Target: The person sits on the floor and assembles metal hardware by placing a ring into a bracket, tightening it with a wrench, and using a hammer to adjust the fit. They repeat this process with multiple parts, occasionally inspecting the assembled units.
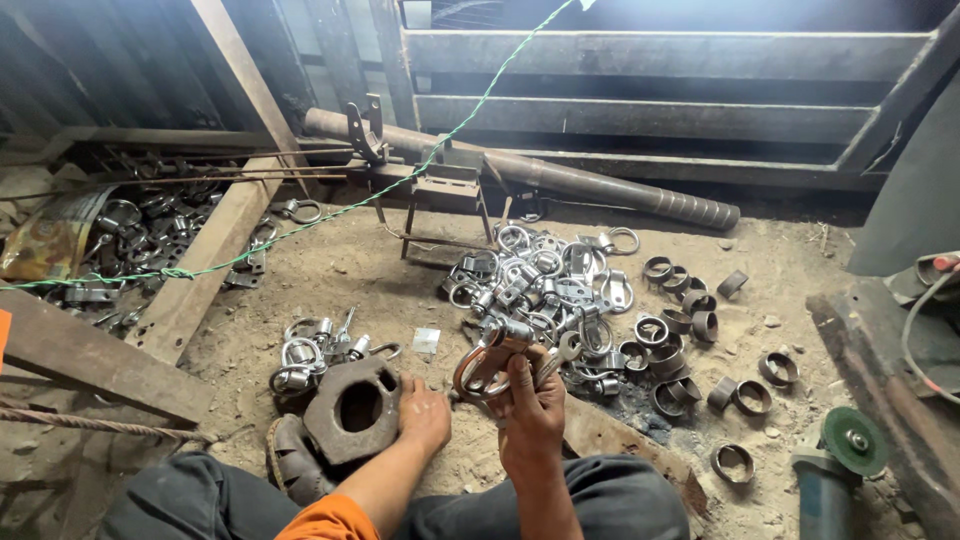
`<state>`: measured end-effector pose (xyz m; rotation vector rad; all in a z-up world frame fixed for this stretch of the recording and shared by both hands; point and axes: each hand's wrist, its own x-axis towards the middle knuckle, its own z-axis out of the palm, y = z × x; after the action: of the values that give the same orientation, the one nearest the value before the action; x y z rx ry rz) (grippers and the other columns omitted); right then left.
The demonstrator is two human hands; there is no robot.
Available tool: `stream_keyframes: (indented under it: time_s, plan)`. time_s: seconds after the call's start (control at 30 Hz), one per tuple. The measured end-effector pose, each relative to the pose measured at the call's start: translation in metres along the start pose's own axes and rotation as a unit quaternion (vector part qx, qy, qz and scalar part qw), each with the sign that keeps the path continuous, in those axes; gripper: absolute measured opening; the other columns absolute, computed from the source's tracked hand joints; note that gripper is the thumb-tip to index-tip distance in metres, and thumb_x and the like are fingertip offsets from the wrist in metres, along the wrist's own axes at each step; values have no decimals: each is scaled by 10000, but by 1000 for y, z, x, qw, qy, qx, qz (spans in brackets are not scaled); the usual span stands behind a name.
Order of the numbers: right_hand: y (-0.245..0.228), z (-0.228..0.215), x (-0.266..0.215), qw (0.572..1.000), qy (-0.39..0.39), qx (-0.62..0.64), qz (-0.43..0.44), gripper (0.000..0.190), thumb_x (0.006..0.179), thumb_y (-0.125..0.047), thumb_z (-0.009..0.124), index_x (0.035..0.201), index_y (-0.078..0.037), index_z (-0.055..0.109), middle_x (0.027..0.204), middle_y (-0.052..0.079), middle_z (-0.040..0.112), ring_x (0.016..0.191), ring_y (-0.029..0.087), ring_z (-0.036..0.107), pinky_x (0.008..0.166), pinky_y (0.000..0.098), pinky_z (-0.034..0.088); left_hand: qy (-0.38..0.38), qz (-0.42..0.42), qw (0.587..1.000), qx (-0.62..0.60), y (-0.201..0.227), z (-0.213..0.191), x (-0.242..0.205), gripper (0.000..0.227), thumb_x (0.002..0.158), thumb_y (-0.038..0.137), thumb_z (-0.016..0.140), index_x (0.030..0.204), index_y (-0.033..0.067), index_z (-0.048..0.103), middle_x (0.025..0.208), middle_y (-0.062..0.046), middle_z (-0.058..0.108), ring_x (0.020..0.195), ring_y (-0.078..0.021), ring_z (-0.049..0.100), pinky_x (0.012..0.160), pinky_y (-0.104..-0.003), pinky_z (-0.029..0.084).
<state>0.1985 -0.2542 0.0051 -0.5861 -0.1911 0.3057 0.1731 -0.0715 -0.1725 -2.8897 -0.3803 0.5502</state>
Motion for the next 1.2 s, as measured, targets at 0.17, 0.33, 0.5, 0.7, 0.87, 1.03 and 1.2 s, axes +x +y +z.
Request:
stream_keyframes:
  time_s: [0.17,0.33,0.5,0.7,0.87,1.03,1.2]
  plan:
    - [-5,6,2,999,19,-26,9,151,1024,-171,604,1096,-49,655,801,33,683,535,43,479,464,223,358,-9,2,1000,-12,0,-13,-4,324,901,202,565,1131,73,752,1201,-158,699,1298,-350,490,1196,-609,89]
    - [-2,4,6,999,44,-21,-2,165,1042,-174,610,1124,-41,661,875,44,710,579,48,530,496,218,407,-14,-25,997,-71,-5,-33,-8,342,820,269,630,1053,59,766,1141,-176,707,1279,-336,535,1232,-591,22]
    - [-1,0,10,999,47,-3,-9,172,1031,-195,592,1098,-43,637,938,68,728,738,146,705,611,325,584,4,29,992,-122,-25,-87,-32,243,822,237,670,938,36,743,968,-224,721,1109,-362,648,1281,-524,46]
    - [-1,4,6,996,78,-33,16,176,1002,-207,590,1096,-64,629,929,65,733,731,161,718,597,342,589,26,-42,957,-286,-71,-142,-83,125,905,165,587,934,110,695,931,-178,717,896,-318,731,828,-475,599]
    - [9,1,7,998,41,-51,-4,172,1064,-215,596,1114,-56,639,911,56,721,655,105,643,504,258,485,201,-48,936,-285,-109,-105,-129,167,942,116,521,982,141,682,910,-158,723,828,-354,729,735,-467,581]
    - [20,8,-2,993,46,-95,46,158,1051,-200,581,1096,-63,648,889,44,707,615,80,607,455,230,438,251,-39,922,-293,-113,-43,-133,313,837,49,568,1110,99,715,905,-184,700,855,-397,682,704,-492,539]
    - [27,22,-16,973,104,-140,149,143,1020,-223,562,1044,-98,625,831,41,704,533,80,575,386,225,360,141,-39,639,-755,-99,-18,-113,260,969,114,633,1209,72,725,944,-47,767,759,-150,643,683,-333,513]
